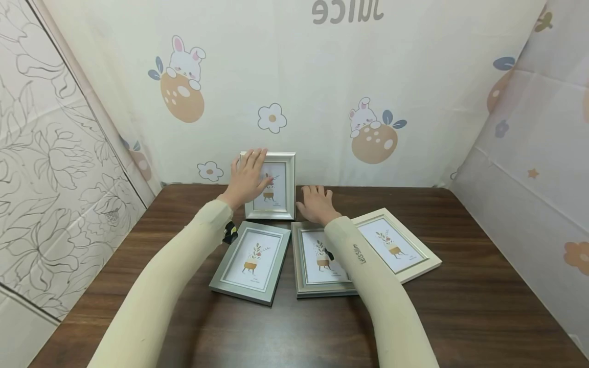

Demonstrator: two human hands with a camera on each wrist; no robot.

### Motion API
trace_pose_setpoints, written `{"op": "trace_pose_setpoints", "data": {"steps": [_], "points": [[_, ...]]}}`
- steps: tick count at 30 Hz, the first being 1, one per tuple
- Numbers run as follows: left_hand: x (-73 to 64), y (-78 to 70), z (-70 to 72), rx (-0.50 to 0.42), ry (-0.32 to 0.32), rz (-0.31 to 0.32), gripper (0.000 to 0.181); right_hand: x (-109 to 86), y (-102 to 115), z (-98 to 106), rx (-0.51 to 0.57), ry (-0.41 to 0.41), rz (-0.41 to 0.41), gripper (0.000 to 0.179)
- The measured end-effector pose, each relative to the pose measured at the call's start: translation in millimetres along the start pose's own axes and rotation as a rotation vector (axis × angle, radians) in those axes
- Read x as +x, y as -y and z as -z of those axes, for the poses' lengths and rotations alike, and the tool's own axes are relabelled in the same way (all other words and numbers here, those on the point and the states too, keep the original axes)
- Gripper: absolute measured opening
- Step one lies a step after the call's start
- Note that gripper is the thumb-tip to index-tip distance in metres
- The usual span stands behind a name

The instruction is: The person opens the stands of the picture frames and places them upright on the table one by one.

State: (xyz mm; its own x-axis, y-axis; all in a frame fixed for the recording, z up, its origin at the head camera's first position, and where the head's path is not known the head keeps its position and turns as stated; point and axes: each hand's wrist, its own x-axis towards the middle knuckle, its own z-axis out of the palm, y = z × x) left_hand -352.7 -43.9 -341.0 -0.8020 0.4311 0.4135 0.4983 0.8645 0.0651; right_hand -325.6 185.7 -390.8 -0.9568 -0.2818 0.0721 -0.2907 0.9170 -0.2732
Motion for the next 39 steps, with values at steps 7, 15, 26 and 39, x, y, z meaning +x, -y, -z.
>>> {"op": "trace_pose_setpoints", "data": {"steps": [7, 15, 26, 39], "points": [[-13.0, 3.5, -4.3, -0.009, -0.001, -0.011, 0.078, -6.8, -6.1, 2.2, -0.025, -0.008, 0.021, 0.053], [-30.4, 7.3, -15.3, -0.055, 0.002, -0.063, 0.077, -13.3, -10.5, 6.7, -0.048, -0.004, 0.047, 0.053], [-50.6, 8.5, -24.2, -0.062, 0.108, -0.089, 0.075, -26.3, -14.4, 7.7, -0.105, -0.007, 0.092, 0.051], [-75.8, 7.2, -40.2, -0.059, 0.237, -0.104, 0.07, -44.8, -17.7, 8.0, -0.142, 0.026, 0.111, 0.051]]}}
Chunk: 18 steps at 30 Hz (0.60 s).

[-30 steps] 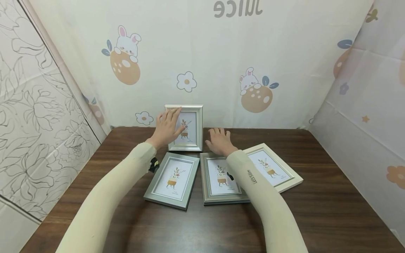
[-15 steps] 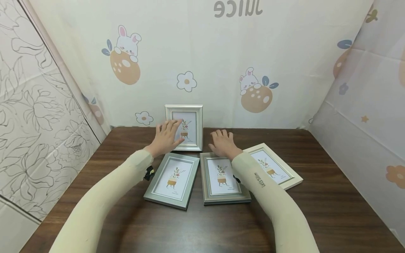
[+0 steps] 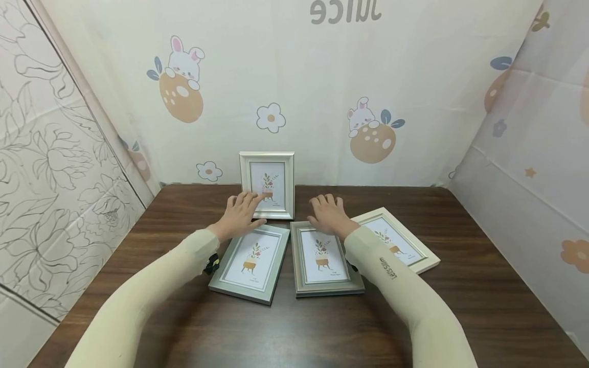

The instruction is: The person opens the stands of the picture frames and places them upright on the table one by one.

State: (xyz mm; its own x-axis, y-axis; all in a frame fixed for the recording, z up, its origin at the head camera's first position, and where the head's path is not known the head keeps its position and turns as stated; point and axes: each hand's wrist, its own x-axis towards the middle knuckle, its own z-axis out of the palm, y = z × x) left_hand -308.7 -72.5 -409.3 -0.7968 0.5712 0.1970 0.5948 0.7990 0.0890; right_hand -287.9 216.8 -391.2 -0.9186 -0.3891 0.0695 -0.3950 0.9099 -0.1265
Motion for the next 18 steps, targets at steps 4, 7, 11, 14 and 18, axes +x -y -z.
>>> {"op": "trace_pose_setpoints", "data": {"steps": [4, 7, 11, 14, 18], "points": [[-4.4, -1.3, -1.4, 0.025, 0.078, 0.011, 0.071, -3.7, -3.3, -2.7, 0.007, 0.011, 0.007, 0.05], [-8.0, -1.6, -3.3, 0.035, 0.125, 0.001, 0.067, -6.2, -4.4, -4.5, 0.007, 0.011, 0.018, 0.049], [-13.6, 0.1, -7.0, 0.065, 0.172, -0.026, 0.062, -10.2, -3.9, -4.4, -0.001, 0.001, 0.036, 0.049], [-16.9, 2.2, -10.0, 0.084, 0.205, -0.041, 0.058, -13.3, -2.7, -3.7, 0.001, -0.006, 0.045, 0.048], [-19.4, 4.6, -13.6, 0.082, 0.215, -0.06, 0.052, -16.5, -1.9, -4.7, 0.003, -0.005, 0.062, 0.046]]}}
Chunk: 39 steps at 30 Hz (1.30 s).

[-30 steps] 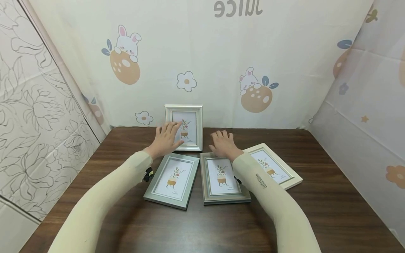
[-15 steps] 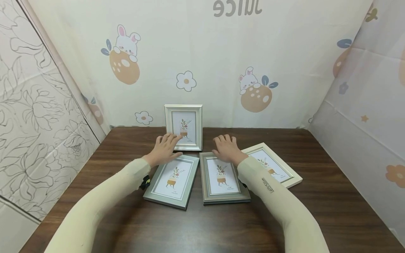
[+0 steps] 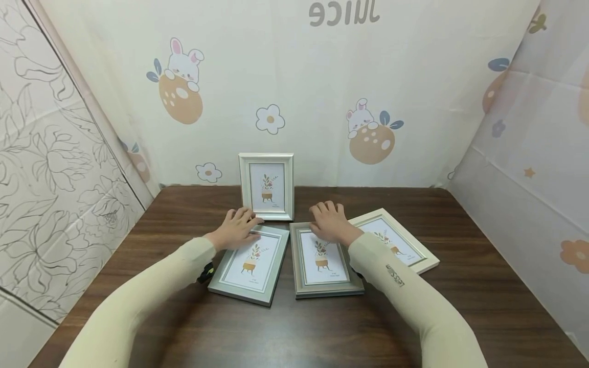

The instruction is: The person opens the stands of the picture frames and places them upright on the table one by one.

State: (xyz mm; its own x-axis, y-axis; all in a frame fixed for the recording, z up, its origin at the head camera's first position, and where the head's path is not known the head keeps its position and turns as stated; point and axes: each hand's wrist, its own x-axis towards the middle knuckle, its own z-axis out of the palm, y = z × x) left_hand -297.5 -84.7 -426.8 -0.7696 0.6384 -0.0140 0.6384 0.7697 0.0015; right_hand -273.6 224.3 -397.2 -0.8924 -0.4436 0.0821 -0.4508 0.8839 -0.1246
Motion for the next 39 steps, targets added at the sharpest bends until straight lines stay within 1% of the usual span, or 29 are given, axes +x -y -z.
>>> {"op": "trace_pose_setpoints", "data": {"steps": [4, 7, 13, 18, 21, 25, 29, 33, 39], "points": [[-0.7, 0.9, -3.9, 0.004, -0.028, -0.023, 0.045, -2.2, 1.4, -2.4, -0.005, 0.003, 0.025, 0.046], [-0.5, 1.2, -6.4, 0.008, -0.045, -0.027, 0.042, -3.3, 2.9, -3.9, -0.011, 0.011, 0.039, 0.045], [1.1, 1.6, -10.1, 0.028, -0.077, -0.024, 0.036, -3.5, 3.9, -4.5, -0.015, -0.002, 0.049, 0.042], [2.7, 2.0, -12.2, 0.056, -0.125, -0.044, 0.031, -3.2, 4.5, -4.8, -0.019, -0.005, 0.05, 0.042], [2.9, 1.2, -11.9, 0.067, -0.142, -0.049, 0.03, -3.6, 4.1, -5.3, -0.028, -0.014, 0.053, 0.041], [2.0, -0.6, -8.6, 0.076, -0.132, -0.043, 0.03, -4.3, 4.6, -4.4, -0.026, -0.024, 0.051, 0.041], [0.3, -1.9, -1.7, 0.062, -0.122, -0.035, 0.03, -5.2, 5.8, -2.2, -0.02, -0.025, 0.047, 0.042], [0.4, -0.7, 6.3, 0.049, -0.143, -0.014, 0.028, -5.6, 4.9, 0.5, -0.025, -0.032, 0.043, 0.042], [1.2, 3.5, 15.2, 0.068, -0.156, 0.019, 0.03, -7.6, 5.9, 6.3, -0.027, -0.047, 0.045, 0.043]]}}
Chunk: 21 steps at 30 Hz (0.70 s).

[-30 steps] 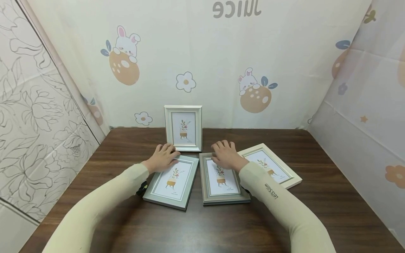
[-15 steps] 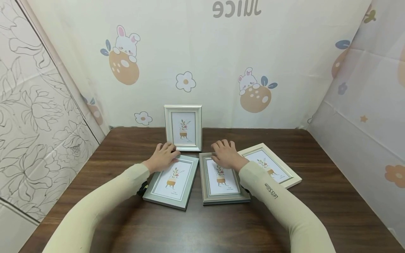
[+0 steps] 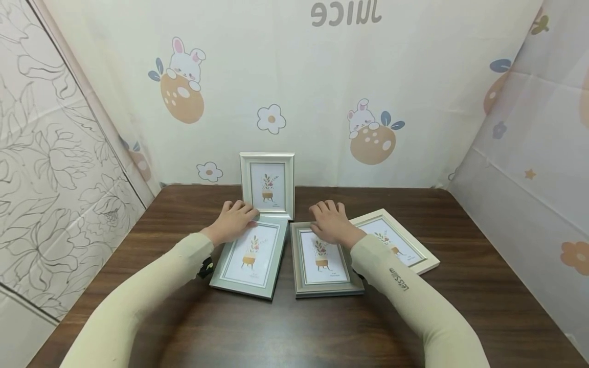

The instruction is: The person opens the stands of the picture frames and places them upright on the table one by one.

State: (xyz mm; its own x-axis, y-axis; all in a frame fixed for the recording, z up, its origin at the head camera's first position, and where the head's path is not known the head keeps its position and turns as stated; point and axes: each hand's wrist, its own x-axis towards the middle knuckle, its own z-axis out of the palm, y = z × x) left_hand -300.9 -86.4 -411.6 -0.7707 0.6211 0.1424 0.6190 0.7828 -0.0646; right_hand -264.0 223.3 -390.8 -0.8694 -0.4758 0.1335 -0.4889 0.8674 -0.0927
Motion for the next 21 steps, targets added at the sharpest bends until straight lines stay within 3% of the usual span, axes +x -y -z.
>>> {"op": "trace_pose_setpoints", "data": {"steps": [9, 21], "points": [[1.3, 0.8, 16.7, 0.048, -0.028, -0.005, 0.033, -0.8, 0.1, 8.9, 0.005, -0.014, -0.01, 0.046], [-2.5, 6.9, 38.1, 0.065, -0.155, -0.096, 0.033, -5.4, 0.6, 18.9, -0.001, -0.044, -0.006, 0.047]]}}
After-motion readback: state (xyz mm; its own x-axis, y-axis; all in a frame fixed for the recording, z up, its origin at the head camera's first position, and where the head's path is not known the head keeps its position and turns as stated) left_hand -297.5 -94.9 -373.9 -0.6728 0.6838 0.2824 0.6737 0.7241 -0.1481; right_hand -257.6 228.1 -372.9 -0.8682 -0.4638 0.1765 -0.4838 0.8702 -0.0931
